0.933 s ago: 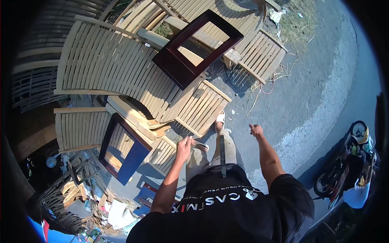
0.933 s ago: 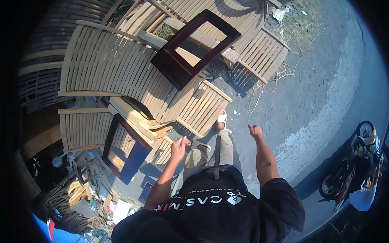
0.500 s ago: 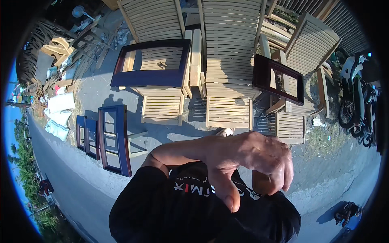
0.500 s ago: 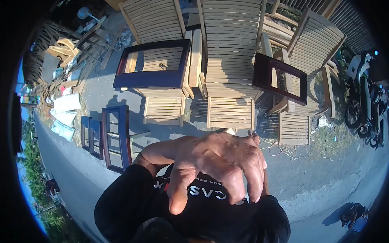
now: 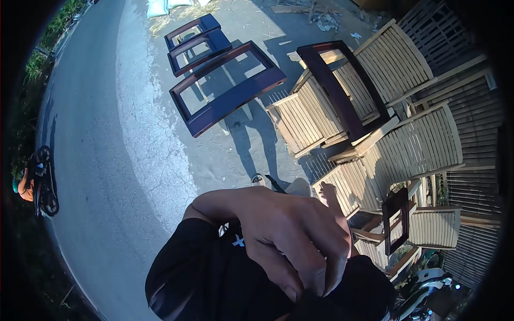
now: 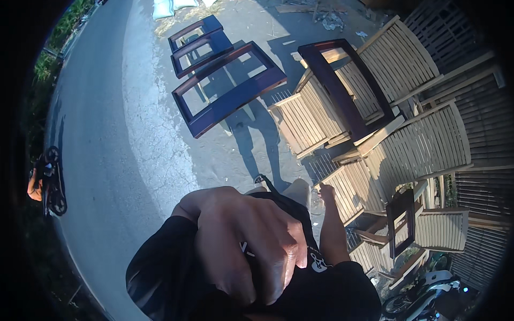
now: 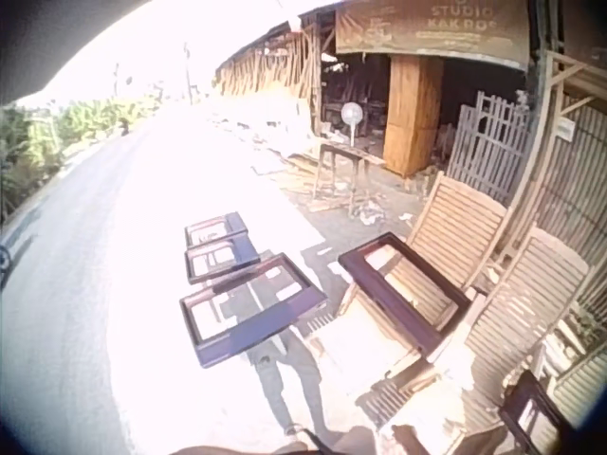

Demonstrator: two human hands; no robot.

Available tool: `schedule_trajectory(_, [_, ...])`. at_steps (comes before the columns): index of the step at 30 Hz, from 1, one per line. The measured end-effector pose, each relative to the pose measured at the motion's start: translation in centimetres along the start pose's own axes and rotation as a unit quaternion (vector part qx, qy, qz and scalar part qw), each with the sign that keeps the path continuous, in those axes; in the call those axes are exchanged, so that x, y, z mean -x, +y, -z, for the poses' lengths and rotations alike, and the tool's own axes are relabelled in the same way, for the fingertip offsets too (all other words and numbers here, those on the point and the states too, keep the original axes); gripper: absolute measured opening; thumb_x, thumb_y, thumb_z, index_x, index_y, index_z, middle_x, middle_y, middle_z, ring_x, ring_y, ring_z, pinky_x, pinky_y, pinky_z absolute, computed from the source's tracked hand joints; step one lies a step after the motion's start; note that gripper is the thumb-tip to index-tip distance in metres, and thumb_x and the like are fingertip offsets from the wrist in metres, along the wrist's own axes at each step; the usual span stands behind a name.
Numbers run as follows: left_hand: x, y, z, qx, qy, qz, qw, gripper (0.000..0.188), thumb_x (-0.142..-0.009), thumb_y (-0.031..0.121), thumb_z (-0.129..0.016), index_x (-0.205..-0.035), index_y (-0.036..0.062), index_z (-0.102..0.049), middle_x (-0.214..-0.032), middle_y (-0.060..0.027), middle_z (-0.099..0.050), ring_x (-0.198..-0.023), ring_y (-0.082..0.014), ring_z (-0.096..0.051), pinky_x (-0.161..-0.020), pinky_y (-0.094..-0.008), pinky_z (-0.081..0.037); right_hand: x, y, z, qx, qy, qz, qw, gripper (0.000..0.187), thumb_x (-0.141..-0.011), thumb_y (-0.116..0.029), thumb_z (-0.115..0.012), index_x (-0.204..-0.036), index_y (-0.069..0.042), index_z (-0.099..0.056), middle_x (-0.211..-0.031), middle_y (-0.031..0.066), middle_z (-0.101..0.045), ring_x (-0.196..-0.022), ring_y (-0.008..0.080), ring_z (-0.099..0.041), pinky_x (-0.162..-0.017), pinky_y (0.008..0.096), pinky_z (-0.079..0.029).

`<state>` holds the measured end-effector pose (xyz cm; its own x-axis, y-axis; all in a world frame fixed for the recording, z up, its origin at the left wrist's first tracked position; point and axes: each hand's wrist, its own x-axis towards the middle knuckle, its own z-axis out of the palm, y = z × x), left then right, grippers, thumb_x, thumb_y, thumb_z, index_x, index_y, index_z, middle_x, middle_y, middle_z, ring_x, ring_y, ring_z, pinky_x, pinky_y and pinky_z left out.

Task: The person uses a spray gun to apply a dark finish to a wooden frame, turning it over to cover different sides, and then uses a small tool to scrape or clean the edges of the frame.

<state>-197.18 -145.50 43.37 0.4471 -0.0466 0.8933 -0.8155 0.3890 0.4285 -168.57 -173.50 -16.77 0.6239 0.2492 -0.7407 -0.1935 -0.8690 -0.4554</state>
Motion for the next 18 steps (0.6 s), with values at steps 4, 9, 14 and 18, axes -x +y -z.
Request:
schedule_trajectory(4, [6.4,2.5,5.4,-0.113,0.095,0.185,0.971,0.018,-0.100,0.023,-0.067,-0.102,0.0059,-0.072,-0.101,-0.0112,-0.074,-0.089,-0.0243,-0.072,-0.089,-0.0403,-0.053,0.0,-11.4,-3.4,0.008,-0.024,0.178,0.984,0.038,-0.092,-0.035,-0.066,-0.109,-0.002,-0.072,-0.089,0.0073,-0.074,-0.070,0.0162,-0.070,-0.066,0.0336,-0.061])
schedule_trajectory(9, [26.6,1.5,13.8,-0.408,0.377,0.475,0.682,0.028,-0.103,0.026,-0.064,-0.115,0.0014,-0.068,-0.101,-0.0103,-0.074,-0.100,-0.0203,-0.070,-0.090,-0.0352,-0.054,-0.4,-17.9,-8.1,0.127,-0.097,0.136,0.978,0.042,-0.094,-0.035,-0.068,-0.119,-0.001,-0.069,-0.089,0.0153,-0.074,-0.072,0.0243,-0.074,-0.060,0.0372,-0.060])
schedule_trajectory(14, [61.4,10.8,7.9,-0.336,0.712,0.514,0.341,0.036,-0.099,0.035,-0.062,-0.114,0.0026,-0.068,-0.100,-0.0112,-0.074,-0.090,-0.0205,-0.071,-0.079,-0.0333,-0.053,-2.3,-21.7,-16.2,0.328,-0.107,0.033,0.938,0.054,-0.092,-0.044,-0.071,-0.113,0.006,-0.069,-0.086,0.0163,-0.074,-0.065,0.0272,-0.074,-0.054,0.0405,-0.061])
schedule_trajectory(18, [69.8,16.2,-8.8,0.022,0.967,0.240,0.084,0.047,-0.096,0.026,-0.047,-0.138,0.0034,-0.047,-0.132,-0.0172,-0.062,-0.115,-0.0295,-0.064,-0.095,-0.0528,-0.048,-1.8,-27.8,-21.5,0.449,-0.198,0.082,0.868,0.052,-0.092,-0.045,-0.070,-0.089,0.006,-0.073,-0.074,0.0173,-0.071,-0.063,0.0275,-0.074,-0.054,0.0417,-0.061])
